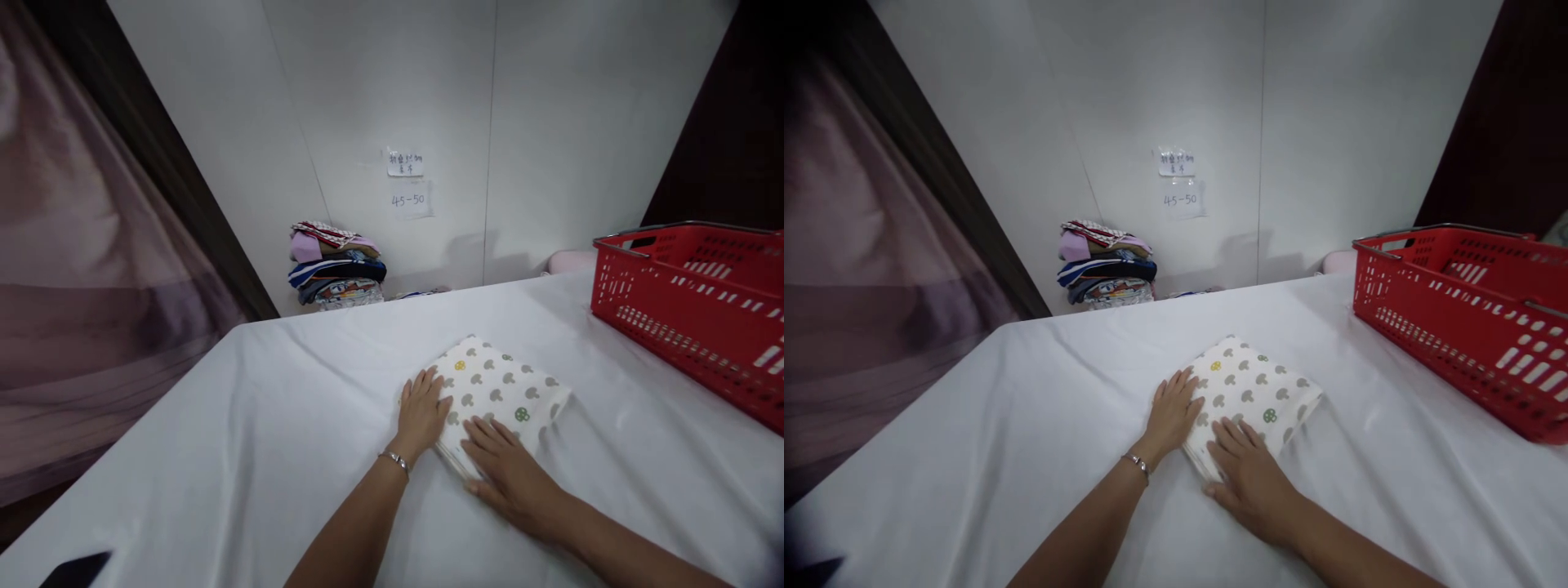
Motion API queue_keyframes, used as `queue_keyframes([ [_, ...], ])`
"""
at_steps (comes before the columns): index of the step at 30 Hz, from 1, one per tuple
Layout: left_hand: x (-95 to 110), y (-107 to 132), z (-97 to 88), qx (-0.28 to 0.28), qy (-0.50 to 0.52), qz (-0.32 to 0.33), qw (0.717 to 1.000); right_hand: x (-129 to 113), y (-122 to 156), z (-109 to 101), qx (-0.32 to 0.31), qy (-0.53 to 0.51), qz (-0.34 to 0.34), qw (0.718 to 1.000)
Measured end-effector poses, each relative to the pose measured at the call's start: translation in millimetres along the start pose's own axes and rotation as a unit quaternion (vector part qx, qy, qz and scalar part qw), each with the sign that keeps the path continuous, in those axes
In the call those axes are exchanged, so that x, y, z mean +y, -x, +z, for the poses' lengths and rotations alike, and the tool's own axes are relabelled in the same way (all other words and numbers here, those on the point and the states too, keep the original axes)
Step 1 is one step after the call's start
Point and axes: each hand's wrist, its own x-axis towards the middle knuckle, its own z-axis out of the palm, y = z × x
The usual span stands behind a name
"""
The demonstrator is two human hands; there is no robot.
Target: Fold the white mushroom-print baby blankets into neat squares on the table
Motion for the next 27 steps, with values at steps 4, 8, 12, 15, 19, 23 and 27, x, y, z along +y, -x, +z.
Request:
queue_keyframes([
  [4,-6,-14,-11.8,-0.018,0.06,-0.012,0.998,40,-9,-23,0.091,-0.04,0.086,0.991],
  [8,-18,-34,-24.7,-0.049,0.067,-0.117,0.99,104,-31,-37,0.09,-0.036,0.203,0.974],
  [12,-34,-50,-27.7,-0.146,0.112,-0.189,0.965,151,-57,-44,-0.027,-0.162,0.346,0.924],
  [15,-41,-58,-26.9,-0.181,0.145,-0.2,0.952,170,-75,-48,-0.086,-0.21,0.363,0.904],
  [19,-43,-67,-29.7,-0.22,0.161,-0.21,0.939,185,-97,-50,-0.135,-0.258,0.372,0.881],
  [23,-44,-71,-36.1,-0.261,0.166,-0.221,0.925,189,-111,-51,-0.166,-0.308,0.383,0.855],
  [27,-45,-62,-43.4,-0.311,0.201,-0.222,0.902,184,-113,-58,-0.187,-0.353,0.379,0.835],
])
